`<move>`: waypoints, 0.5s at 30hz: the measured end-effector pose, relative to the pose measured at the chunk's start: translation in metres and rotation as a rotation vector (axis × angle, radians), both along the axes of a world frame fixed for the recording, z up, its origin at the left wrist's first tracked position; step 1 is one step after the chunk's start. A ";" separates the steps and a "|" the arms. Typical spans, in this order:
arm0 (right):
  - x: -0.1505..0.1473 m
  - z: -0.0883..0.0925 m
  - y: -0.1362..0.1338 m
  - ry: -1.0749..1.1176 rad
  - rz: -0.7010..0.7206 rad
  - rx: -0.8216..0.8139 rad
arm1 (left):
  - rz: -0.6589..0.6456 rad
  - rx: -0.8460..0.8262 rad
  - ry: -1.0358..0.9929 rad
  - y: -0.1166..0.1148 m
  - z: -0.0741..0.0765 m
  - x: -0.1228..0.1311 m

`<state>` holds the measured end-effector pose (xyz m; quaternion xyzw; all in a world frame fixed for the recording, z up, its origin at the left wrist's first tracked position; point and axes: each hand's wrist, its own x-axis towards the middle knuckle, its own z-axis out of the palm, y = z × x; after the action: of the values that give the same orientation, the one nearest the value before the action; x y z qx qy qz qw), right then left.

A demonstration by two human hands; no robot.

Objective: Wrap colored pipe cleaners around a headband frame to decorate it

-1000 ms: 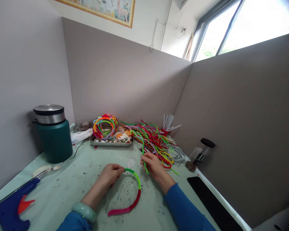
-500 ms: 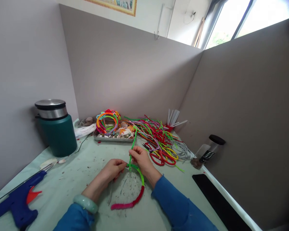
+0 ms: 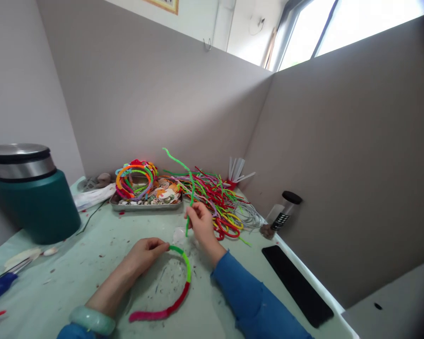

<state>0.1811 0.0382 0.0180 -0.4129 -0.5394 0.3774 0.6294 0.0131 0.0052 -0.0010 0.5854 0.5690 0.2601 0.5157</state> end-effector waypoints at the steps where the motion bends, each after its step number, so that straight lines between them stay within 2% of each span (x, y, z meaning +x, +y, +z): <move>1: 0.009 0.003 0.005 -0.016 -0.062 0.005 | 0.002 -0.002 0.006 0.001 -0.001 0.000; 3: 0.029 0.006 0.015 -0.054 -0.174 0.006 | 0.006 -0.004 0.010 0.002 -0.003 0.001; 5: 0.049 0.005 0.025 -0.114 -0.222 -0.036 | 0.013 -0.008 0.007 0.003 -0.004 0.001; 7: 0.068 0.003 0.033 -0.274 -0.259 -0.054 | 0.027 -0.013 0.004 0.004 -0.004 0.001; 10: 0.094 -0.002 0.041 -0.609 -0.483 0.003 | 0.050 -0.019 -0.002 0.003 -0.002 0.001; 13: 0.112 -0.010 0.043 -0.768 -0.639 -0.020 | 0.054 -0.026 -0.054 0.001 -0.001 0.000; 15: 0.119 -0.017 0.044 -0.892 -0.662 -0.063 | 0.045 -0.020 -0.092 -0.001 0.000 -0.001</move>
<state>0.3001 0.0819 0.0010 -0.6986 -0.5836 -0.0360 0.4125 0.0123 0.0045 -0.0012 0.5546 0.5605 0.2926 0.5410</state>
